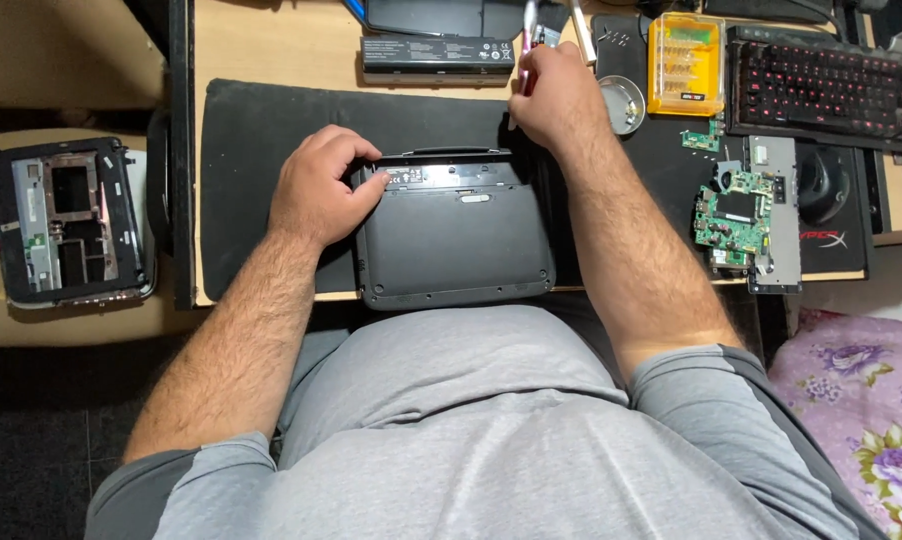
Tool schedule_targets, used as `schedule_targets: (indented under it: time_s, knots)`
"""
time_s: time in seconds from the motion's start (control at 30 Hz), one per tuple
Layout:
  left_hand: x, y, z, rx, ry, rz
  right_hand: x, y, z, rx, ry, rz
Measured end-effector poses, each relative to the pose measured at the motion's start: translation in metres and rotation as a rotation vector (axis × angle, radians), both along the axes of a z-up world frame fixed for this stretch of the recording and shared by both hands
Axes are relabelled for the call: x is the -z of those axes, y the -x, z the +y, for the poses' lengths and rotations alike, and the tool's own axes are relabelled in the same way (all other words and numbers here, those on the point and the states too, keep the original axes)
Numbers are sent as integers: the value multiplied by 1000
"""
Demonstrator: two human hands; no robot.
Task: The person removes the battery from a laptop and then uses a screwdriver to unscrew multiple screws from the bottom panel of the device.
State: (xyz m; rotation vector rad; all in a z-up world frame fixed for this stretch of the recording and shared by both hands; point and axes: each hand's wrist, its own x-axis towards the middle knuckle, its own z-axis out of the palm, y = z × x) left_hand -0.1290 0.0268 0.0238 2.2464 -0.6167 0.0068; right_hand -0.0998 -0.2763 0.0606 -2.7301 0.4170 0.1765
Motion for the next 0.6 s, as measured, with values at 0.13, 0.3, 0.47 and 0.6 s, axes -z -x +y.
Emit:
schedule_targets:
  time_s: [0.13, 0.3, 0.47, 0.6]
  knots:
    - [0, 0, 0, 4, 4, 4, -14, 11, 7, -97, 47, 85]
    - [1, -1, 0, 2, 0, -8, -3, 4, -3, -117, 78, 134]
    - [0, -1, 0, 4, 2, -9, 2, -2, -6, -53, 28, 148]
    - [1, -1, 0, 10, 5, -24, 1, -7, -7, -24, 28, 157]
